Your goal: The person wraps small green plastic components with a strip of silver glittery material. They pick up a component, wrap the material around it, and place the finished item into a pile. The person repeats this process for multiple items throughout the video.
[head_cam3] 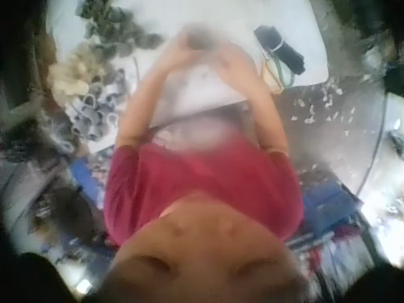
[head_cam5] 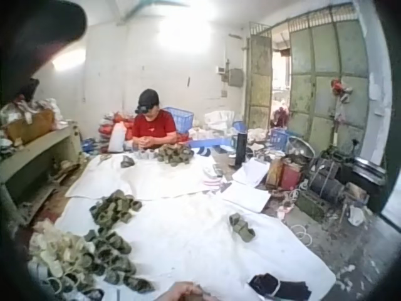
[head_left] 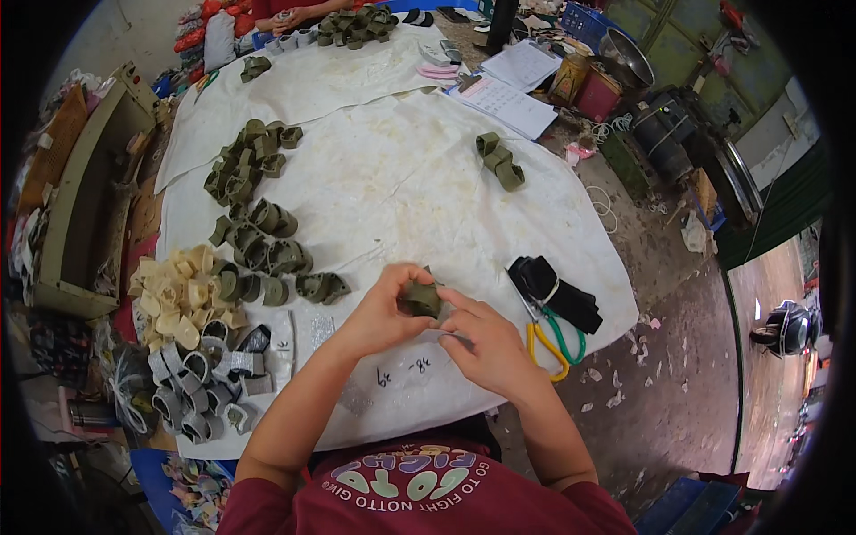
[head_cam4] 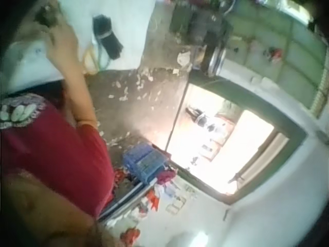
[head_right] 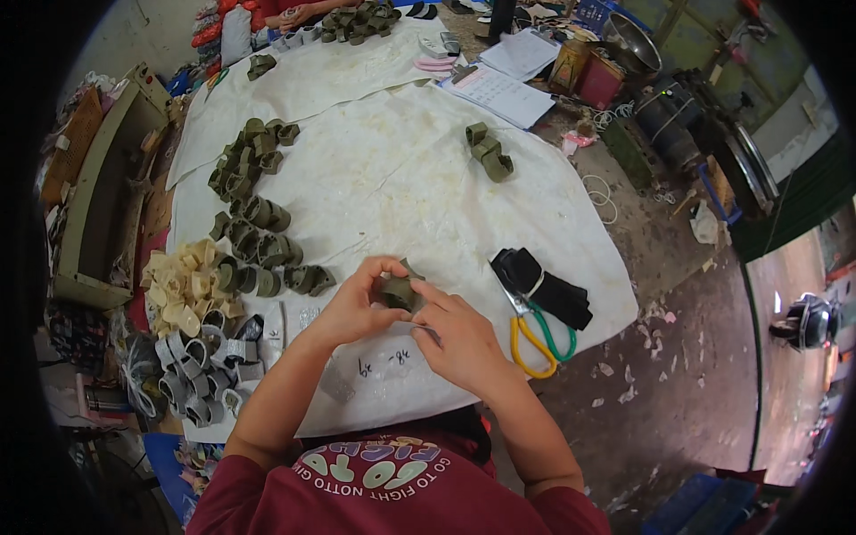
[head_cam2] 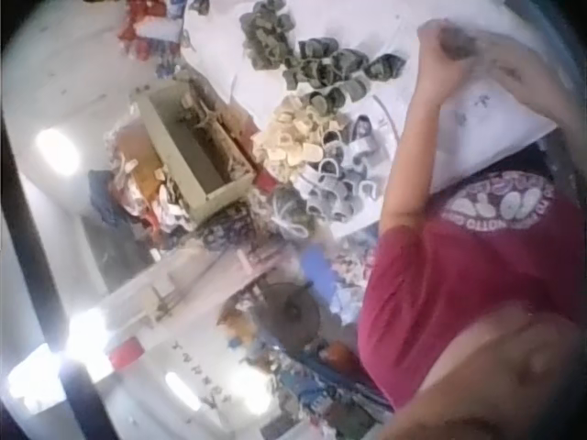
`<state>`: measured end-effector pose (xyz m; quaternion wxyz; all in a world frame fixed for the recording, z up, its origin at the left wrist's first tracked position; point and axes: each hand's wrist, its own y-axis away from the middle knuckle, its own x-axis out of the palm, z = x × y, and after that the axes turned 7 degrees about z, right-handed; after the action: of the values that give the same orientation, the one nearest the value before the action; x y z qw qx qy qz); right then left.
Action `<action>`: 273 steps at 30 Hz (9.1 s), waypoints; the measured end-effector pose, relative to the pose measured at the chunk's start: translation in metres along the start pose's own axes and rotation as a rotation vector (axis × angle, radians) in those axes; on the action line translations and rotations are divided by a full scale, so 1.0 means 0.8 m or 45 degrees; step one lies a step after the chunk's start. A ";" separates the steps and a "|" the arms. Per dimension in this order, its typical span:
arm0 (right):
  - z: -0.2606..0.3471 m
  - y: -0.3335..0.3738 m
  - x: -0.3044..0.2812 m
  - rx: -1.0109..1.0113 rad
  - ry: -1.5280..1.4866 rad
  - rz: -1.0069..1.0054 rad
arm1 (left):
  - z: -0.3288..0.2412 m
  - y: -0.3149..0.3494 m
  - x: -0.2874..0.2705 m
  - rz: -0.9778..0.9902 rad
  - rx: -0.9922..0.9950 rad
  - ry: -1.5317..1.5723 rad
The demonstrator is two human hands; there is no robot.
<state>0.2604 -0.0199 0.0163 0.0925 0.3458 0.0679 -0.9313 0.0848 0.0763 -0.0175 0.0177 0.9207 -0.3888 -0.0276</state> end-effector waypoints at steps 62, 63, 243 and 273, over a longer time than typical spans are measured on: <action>0.039 -0.001 -0.004 -0.315 -0.339 -0.168 | -0.032 0.030 0.000 -0.316 -0.045 0.640; 0.046 -0.004 0.003 -0.318 -0.349 -0.112 | -0.034 0.046 0.006 -0.378 -0.085 0.717; 0.106 -0.019 0.045 -0.003 -0.662 -0.161 | -0.055 0.156 0.004 -0.240 0.496 0.562; 0.076 -0.035 0.065 -0.327 -0.411 -0.487 | -0.034 0.131 0.045 -0.244 0.171 1.342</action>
<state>0.1774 -0.0104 0.0296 -0.0322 0.1593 0.2337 -0.9586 0.0367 -0.0221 0.0143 0.1488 0.8403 -0.2425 0.4615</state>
